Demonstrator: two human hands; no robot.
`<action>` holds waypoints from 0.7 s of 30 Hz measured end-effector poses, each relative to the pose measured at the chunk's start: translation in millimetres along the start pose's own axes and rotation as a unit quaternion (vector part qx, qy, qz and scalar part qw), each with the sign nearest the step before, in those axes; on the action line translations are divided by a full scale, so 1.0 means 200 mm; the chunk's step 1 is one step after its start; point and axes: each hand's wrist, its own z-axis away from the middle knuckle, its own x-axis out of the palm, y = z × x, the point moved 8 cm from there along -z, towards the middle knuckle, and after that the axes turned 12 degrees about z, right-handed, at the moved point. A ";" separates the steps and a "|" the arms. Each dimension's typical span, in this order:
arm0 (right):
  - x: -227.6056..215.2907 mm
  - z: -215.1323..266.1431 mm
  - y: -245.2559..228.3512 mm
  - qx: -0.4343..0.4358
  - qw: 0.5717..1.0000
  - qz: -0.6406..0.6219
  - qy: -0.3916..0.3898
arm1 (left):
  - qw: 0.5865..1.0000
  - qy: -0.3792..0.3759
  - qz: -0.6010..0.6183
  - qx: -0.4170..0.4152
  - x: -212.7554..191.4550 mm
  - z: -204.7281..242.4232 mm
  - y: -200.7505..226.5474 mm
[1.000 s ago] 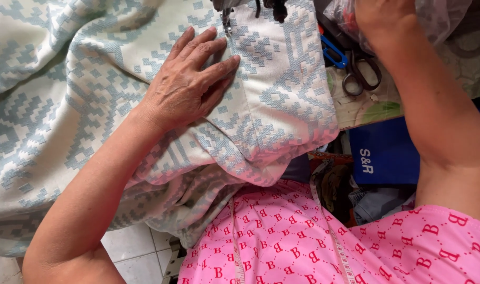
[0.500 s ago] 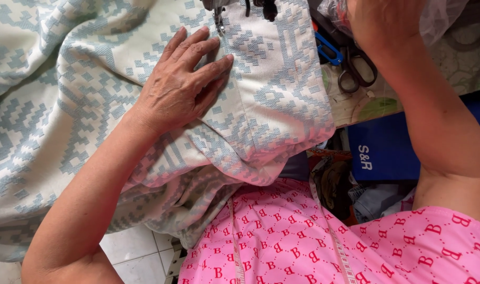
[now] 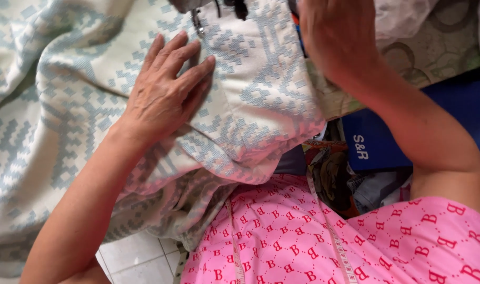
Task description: Preparing and aligning fabric for sewing a curtain, including trimming loose threads with nippers.
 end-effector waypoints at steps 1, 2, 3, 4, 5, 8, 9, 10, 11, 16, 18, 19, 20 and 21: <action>-0.08 -0.02 -0.06 -0.007 1.000 -0.007 0.006 | 1.000 0.004 -0.005 -0.010 0.02 0.00 0.01; -0.14 -0.04 -0.11 -0.014 0.986 -0.163 -0.013 | 0.999 -0.010 -0.004 -0.035 0.05 0.00 0.00; -0.21 -0.05 -0.18 -0.020 0.948 -0.315 -0.036 | 0.998 -0.026 0.001 -0.061 0.09 0.00 0.00; -0.24 -0.07 -0.23 -0.026 0.946 -0.322 -0.035 | 0.997 -0.025 -0.001 -0.071 0.10 0.01 0.03; -0.28 -0.11 -0.29 -0.047 0.915 -0.400 -0.022 | 0.994 -0.045 0.012 -0.099 0.13 0.01 0.05; -0.37 -0.18 -0.40 -0.085 0.860 -0.503 -0.008 | 0.987 -0.078 0.018 -0.136 0.17 0.04 0.13; -0.39 -0.20 -0.44 -0.098 0.846 -0.524 -0.009 | 0.986 -0.092 0.014 -0.136 0.18 0.05 0.16; -0.38 -0.20 -0.46 -0.106 0.842 -0.530 -0.005 | 0.985 -0.090 0.009 -0.146 0.16 0.08 0.14; -0.38 -0.19 -0.48 -0.128 0.842 -0.524 0.020 | 0.993 -0.053 0.021 -0.105 0.13 0.08 0.16; -0.38 -0.11 -0.49 -0.180 0.852 -0.491 0.036 | 0.999 -0.004 0.012 -0.046 0.06 0.09 0.19; -0.39 -0.11 -0.48 -0.197 0.855 -0.478 0.036 | 0.999 0.005 0.001 -0.033 0.04 0.08 0.20; -0.39 -0.10 -0.48 -0.198 0.853 -0.482 0.036 | 0.999 0.004 0.001 -0.038 0.04 0.08 0.20; -0.39 -0.10 -0.47 -0.190 0.859 -0.473 0.044 | 0.999 0.003 0.001 -0.035 0.03 0.07 0.21; -0.39 -0.09 -0.46 -0.182 0.866 -0.463 0.051 | 1.000 0.002 0.003 -0.031 0.03 0.07 0.22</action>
